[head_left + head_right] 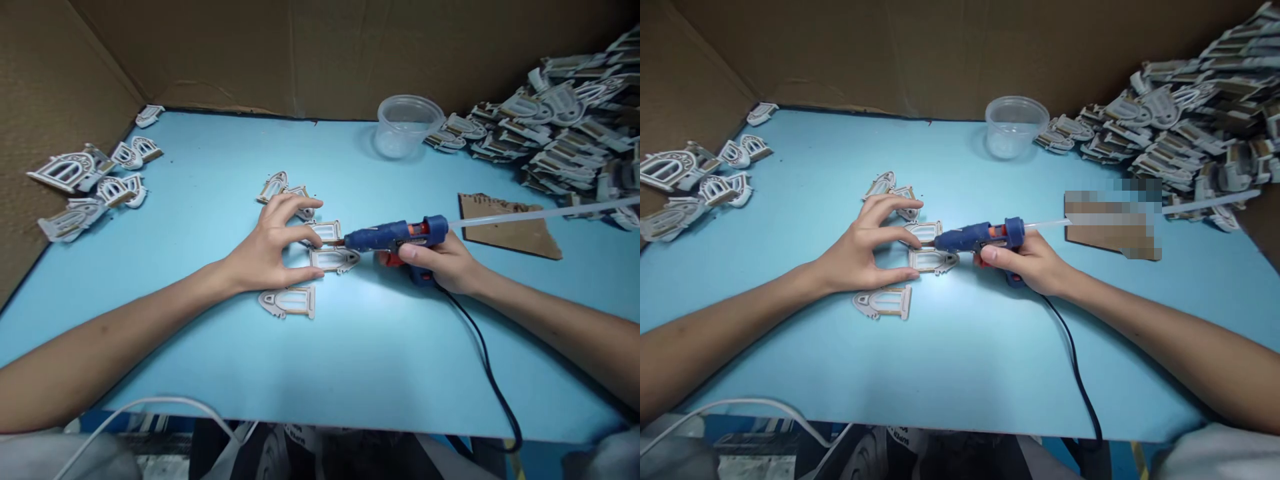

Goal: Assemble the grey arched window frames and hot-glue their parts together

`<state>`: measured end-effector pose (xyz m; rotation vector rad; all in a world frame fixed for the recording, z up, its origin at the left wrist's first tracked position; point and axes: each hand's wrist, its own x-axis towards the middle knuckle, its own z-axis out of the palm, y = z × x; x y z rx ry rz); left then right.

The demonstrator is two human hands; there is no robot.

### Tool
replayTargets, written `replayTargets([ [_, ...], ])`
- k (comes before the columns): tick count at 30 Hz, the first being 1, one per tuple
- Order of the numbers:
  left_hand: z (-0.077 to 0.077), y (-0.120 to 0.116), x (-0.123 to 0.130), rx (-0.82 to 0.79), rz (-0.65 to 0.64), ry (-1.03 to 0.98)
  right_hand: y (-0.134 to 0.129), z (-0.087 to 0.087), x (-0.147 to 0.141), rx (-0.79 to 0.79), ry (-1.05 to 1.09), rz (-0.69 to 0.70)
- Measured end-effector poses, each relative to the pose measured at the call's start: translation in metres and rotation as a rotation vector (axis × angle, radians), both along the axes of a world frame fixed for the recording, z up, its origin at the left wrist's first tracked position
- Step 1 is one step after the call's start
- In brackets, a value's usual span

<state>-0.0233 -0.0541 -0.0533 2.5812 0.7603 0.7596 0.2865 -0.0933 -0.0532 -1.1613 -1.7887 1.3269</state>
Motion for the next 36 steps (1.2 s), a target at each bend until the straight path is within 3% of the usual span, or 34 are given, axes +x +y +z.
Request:
replayTargets([
  [7, 0.003, 0.001, 0.000, 0.011, 0.011, -0.081, -0.001, 0.004, -0.002, 0.053, -0.129, 0.120],
  [25, 0.006, 0.001, 0.000, -0.052, -0.074, 0.011, -0.002, 0.005, -0.008, 0.046, -0.216, 0.075],
  [36, 0.003, 0.003, -0.001, -0.071, -0.083, 0.003, -0.003, 0.008, -0.010, 0.243, -0.347, 0.109],
])
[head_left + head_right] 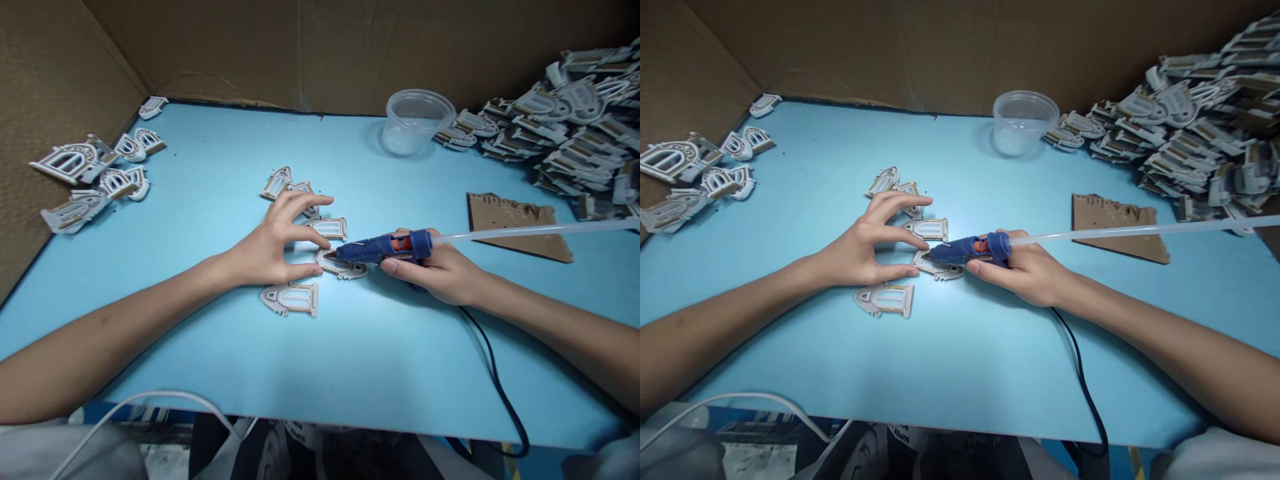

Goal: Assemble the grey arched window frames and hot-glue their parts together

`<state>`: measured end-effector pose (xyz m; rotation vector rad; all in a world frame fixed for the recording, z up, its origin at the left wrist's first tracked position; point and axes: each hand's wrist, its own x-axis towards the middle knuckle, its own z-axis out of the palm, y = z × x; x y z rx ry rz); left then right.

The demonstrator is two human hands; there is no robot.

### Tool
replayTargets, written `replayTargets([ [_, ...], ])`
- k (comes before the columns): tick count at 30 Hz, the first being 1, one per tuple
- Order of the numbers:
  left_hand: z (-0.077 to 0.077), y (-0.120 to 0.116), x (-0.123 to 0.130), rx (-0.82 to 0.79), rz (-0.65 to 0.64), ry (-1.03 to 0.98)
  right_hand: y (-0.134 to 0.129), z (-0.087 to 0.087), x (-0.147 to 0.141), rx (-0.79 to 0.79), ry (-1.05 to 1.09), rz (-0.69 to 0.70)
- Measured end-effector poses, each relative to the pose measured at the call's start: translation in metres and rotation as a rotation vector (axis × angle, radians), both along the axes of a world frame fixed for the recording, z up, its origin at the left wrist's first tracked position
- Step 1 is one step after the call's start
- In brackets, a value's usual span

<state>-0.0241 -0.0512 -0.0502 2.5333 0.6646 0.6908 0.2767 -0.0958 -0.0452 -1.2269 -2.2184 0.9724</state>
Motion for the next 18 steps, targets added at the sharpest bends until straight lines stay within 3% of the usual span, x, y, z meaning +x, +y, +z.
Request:
replayTargets([
  [18, 0.0013, -0.0005, 0.0002, -0.010, 0.001, 0.006, -0.0003, 0.0024, -0.0019, 0.036, -0.019, 0.011],
])
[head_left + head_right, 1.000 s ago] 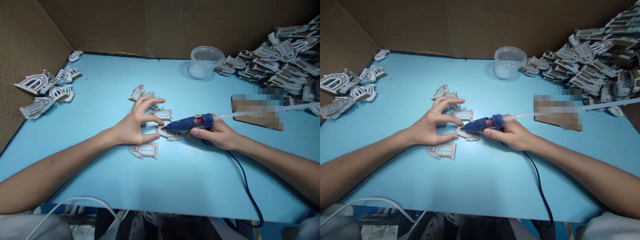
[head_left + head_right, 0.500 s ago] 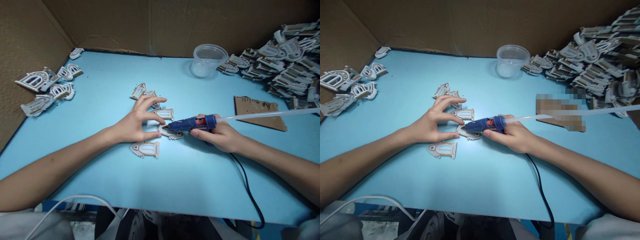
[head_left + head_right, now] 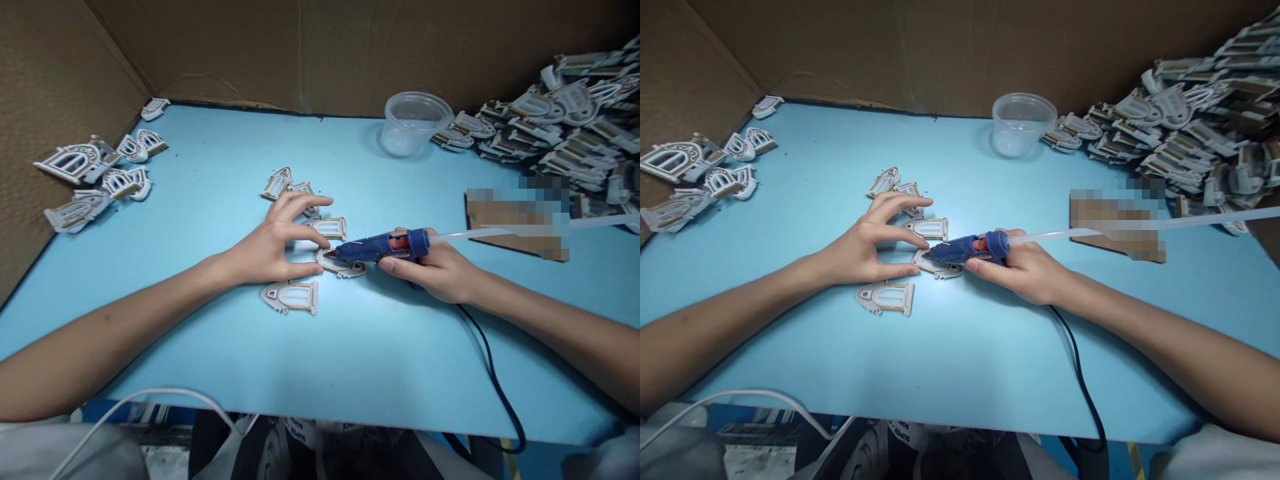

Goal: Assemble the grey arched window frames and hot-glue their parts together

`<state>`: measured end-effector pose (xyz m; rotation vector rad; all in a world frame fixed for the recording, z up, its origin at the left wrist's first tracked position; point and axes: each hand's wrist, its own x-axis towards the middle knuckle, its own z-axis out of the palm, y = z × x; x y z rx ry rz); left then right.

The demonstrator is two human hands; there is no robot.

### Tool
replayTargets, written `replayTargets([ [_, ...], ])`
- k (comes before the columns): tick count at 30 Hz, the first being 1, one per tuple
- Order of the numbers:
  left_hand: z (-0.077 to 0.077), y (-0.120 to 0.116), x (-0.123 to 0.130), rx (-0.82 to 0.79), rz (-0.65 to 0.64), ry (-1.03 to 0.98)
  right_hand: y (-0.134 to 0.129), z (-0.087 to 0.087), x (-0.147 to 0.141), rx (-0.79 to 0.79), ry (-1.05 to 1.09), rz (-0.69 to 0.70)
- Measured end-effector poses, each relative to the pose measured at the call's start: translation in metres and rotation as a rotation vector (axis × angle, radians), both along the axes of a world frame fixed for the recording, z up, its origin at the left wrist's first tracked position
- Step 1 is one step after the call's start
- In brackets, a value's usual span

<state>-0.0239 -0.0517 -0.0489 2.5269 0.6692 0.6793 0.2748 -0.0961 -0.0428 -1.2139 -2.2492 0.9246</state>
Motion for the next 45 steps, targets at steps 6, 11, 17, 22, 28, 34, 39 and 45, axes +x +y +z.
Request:
replayTargets([
  [6, 0.000, 0.000, 0.001, -0.020, 0.011, 0.004, -0.004, -0.003, -0.002, -0.172, 0.134, -0.037],
  [11, -0.001, 0.001, 0.001, -0.014, 0.024, 0.020, -0.008, -0.011, -0.005, -0.339, 0.554, -0.149],
  [17, 0.000, -0.002, 0.000, 0.016, -0.018, 0.036, -0.004, -0.013, -0.005, -0.196, 0.628, -0.346],
  [22, 0.001, -0.003, 0.001, 0.057, -0.007, 0.060, -0.003, -0.014, -0.004, -0.205, 0.605, -0.364],
  [28, 0.001, -0.002, 0.001, 0.098, -0.017, -0.003, -0.004, -0.015, -0.005, -0.202, 0.637, -0.362],
  [34, -0.004, 0.000, 0.000, 0.170, -0.099, 0.123, -0.004, -0.016, -0.004, -0.153, 0.660, -0.363],
  [39, 0.001, -0.001, -0.001, 0.094, -0.145, 0.130, -0.003, -0.018, -0.002, -0.171, 0.666, -0.352],
  [45, -0.002, -0.002, -0.001, 0.125, -0.163, 0.212, -0.004, -0.015, -0.005, -0.153, 0.669, -0.371],
])
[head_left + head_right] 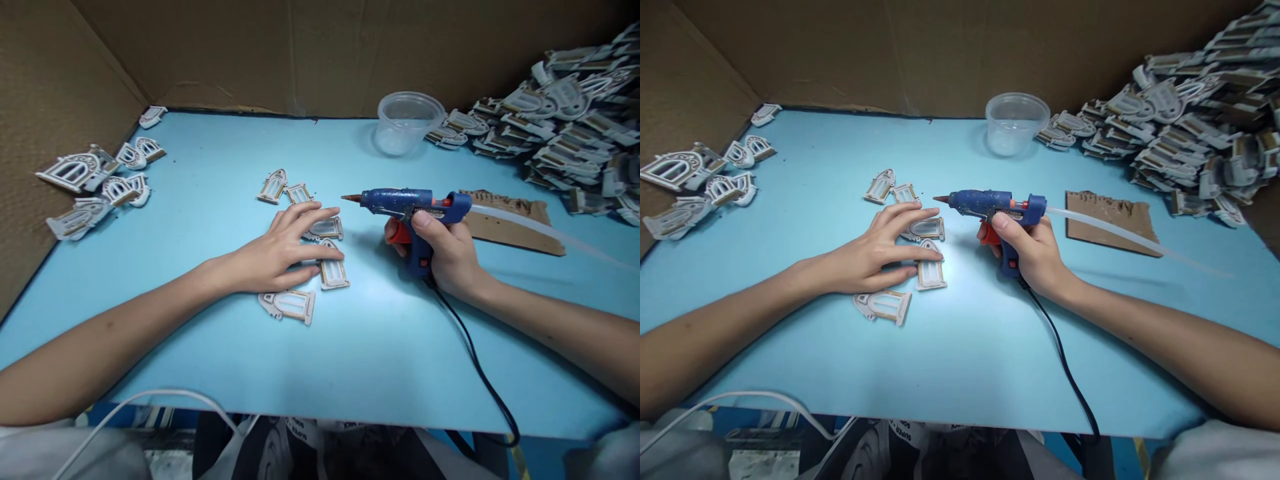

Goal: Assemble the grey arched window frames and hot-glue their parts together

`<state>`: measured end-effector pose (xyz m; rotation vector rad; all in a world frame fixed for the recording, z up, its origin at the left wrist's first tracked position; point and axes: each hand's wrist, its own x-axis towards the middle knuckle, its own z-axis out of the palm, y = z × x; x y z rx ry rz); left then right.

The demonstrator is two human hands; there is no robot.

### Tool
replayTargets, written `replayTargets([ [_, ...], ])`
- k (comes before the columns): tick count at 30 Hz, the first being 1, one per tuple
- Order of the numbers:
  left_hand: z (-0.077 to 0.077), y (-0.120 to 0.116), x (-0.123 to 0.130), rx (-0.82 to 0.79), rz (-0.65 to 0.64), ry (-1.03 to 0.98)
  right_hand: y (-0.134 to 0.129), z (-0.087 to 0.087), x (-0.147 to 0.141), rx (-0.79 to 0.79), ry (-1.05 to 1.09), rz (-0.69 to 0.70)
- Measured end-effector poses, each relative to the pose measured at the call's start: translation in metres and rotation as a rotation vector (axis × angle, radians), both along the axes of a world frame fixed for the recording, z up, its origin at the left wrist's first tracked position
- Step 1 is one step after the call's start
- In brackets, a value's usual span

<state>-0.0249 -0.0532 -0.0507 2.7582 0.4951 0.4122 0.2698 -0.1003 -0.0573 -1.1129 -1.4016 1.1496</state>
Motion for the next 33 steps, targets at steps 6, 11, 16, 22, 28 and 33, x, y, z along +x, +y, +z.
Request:
replayTargets([
  [6, 0.004, 0.000, 0.000, -0.084, 0.080, -0.116, 0.000, 0.001, 0.004, -0.024, -0.047, 0.005],
  [11, 0.003, 0.001, 0.000, -0.094, 0.181, -0.122, 0.003, 0.005, 0.012, -0.021, -0.300, 0.246],
  [16, 0.001, 0.002, 0.000, -0.114, 0.222, -0.132, 0.003, 0.011, 0.010, 0.018, -0.508, 0.357],
  [22, 0.001, 0.002, 0.000, -0.109, 0.214, -0.132, 0.002, 0.013, 0.003, -0.006, -0.560, 0.329],
  [28, 0.001, 0.001, 0.001, -0.107, 0.219, -0.137, 0.003, 0.017, -0.001, -0.018, -0.542, 0.338],
  [33, 0.000, 0.001, 0.002, -0.089, 0.207, -0.152, 0.003, 0.016, 0.000, -0.011, -0.563, 0.343],
])
